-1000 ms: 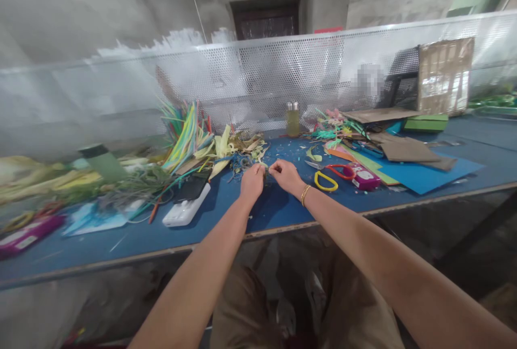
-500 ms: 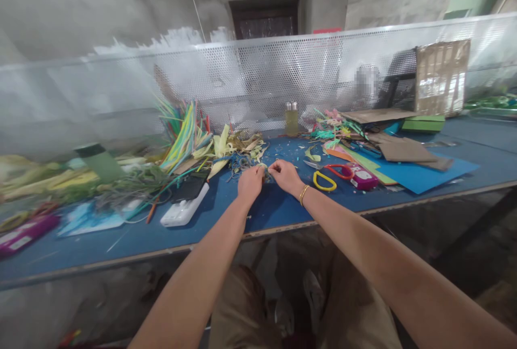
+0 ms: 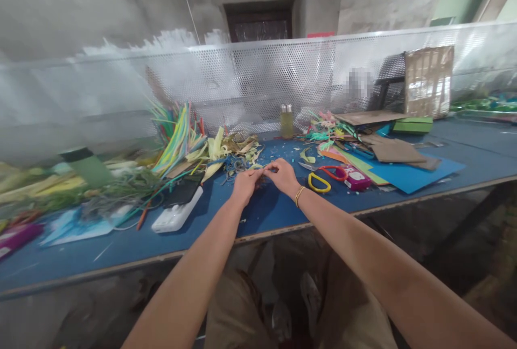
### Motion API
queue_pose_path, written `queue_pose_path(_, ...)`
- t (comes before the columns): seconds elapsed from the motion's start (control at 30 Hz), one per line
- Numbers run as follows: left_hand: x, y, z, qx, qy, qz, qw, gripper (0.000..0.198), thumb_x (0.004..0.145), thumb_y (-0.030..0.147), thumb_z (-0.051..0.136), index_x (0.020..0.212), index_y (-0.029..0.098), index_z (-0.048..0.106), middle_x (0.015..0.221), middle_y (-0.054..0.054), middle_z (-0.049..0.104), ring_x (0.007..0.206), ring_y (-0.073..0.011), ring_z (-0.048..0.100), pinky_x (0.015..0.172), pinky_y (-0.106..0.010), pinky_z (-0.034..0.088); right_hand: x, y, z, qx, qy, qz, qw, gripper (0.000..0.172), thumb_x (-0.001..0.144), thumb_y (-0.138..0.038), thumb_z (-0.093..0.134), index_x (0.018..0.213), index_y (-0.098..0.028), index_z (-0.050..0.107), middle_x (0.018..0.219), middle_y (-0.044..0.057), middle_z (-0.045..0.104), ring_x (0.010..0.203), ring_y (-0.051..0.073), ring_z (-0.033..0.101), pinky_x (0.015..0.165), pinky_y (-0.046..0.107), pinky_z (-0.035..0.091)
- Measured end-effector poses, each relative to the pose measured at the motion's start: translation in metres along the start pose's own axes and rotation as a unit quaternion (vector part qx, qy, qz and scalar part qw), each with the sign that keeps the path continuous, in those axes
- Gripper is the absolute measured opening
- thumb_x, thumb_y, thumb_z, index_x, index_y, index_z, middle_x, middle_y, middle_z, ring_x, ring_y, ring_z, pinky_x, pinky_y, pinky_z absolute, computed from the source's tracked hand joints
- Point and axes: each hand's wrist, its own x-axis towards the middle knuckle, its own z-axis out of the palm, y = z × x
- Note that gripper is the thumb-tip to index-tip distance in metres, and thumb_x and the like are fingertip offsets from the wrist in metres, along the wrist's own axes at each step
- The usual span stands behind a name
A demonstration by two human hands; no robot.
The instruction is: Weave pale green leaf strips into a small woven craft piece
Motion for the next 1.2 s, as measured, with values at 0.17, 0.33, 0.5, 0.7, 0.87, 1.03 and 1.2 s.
queue_pose_path(0.17,0.002,0.000,-0.001,-0.065,0.022,-0.020,0.997,0.033,0.070,0.046,0.070,0.082,0.016,0.075,0.077,-0.005,0.073,0.069,-0.0172,0.064,0.054,-0.024,0.042,-0.001,-0.002,0.001,0.013,-0.010,-0.016,1.000,0.009,0.078,-0.021,0.066,0.077,-0.019,0.074,0.078,0.003,0.066,0.076,0.016,0.059,0.073,0.028,0.046)
queue_pose_path(0.33,0.006,-0.001,-0.002,-0.103,0.058,-0.022,0.993,0.033,0.068,0.044,0.073,0.085,0.015,0.075,0.080,-0.005,0.073,0.074,-0.0172,0.064,0.058,-0.024,0.044,-0.002,-0.005,0.002,0.038,-0.018,-0.012,0.999,0.012,0.080,-0.020,0.063,0.078,-0.021,0.075,0.079,0.003,0.069,0.077,0.015,0.061,0.077,0.027,0.046)
queue_pose_path(0.5,0.007,0.001,-0.005,-0.134,0.058,-0.029,0.989,0.034,0.066,0.042,0.075,0.084,0.013,0.075,0.077,-0.007,0.072,0.068,-0.0148,0.062,0.056,-0.023,0.042,-0.001,-0.004,0.002,0.062,-0.001,0.022,0.998,0.018,0.082,-0.025,0.060,0.070,-0.021,0.072,0.077,0.002,0.068,0.081,0.017,0.060,0.079,0.029,0.045)
queue_pose_path(0.7,0.005,0.001,-0.005,-0.160,0.024,-0.040,0.986,0.041,0.065,0.046,0.076,0.090,0.014,0.073,0.085,-0.008,0.072,0.070,-0.0144,0.063,0.052,-0.021,0.040,0.000,-0.001,0.005,0.121,0.013,0.075,0.990,0.022,0.085,-0.029,0.053,0.077,-0.021,0.072,0.087,0.003,0.069,0.088,0.017,0.059,0.083,0.030,0.044)
queue_pose_path(0.87,0.001,0.002,-0.005,-0.173,0.003,-0.043,0.984,0.042,0.067,0.050,0.073,0.090,0.015,0.072,0.091,-0.009,0.073,0.075,-0.0145,0.065,0.057,-0.021,0.044,-0.002,-0.001,0.007,0.180,0.003,0.135,0.974,0.024,0.082,-0.038,0.056,0.079,-0.018,0.069,0.083,0.003,0.069,0.083,0.017,0.060,0.079,0.030,0.046)
queue_pose_path(1.03,-0.003,0.007,-0.005,-0.153,-0.012,-0.047,0.987,0.035,0.065,0.046,0.077,0.077,0.014,0.073,0.070,-0.004,0.070,0.063,-0.0132,0.059,0.059,-0.023,0.046,0.006,-0.009,0.007,0.230,-0.044,0.161,0.959,0.027,0.066,-0.041,0.074,0.078,-0.017,0.069,0.078,0.003,0.069,0.076,0.016,0.061,0.074,0.029,0.047)
queue_pose_path(1.2,-0.008,0.015,-0.010,-0.175,-0.048,-0.063,0.981,0.036,0.064,0.041,0.079,0.091,0.017,0.075,0.094,-0.006,0.075,0.086,-0.0192,0.067,0.070,-0.026,0.049,0.030,-0.014,0.002,0.272,-0.093,0.173,0.942,0.028,0.066,-0.043,0.075,0.069,-0.017,0.068,0.066,0.002,0.067,0.064,0.014,0.058,0.065,0.029,0.047)
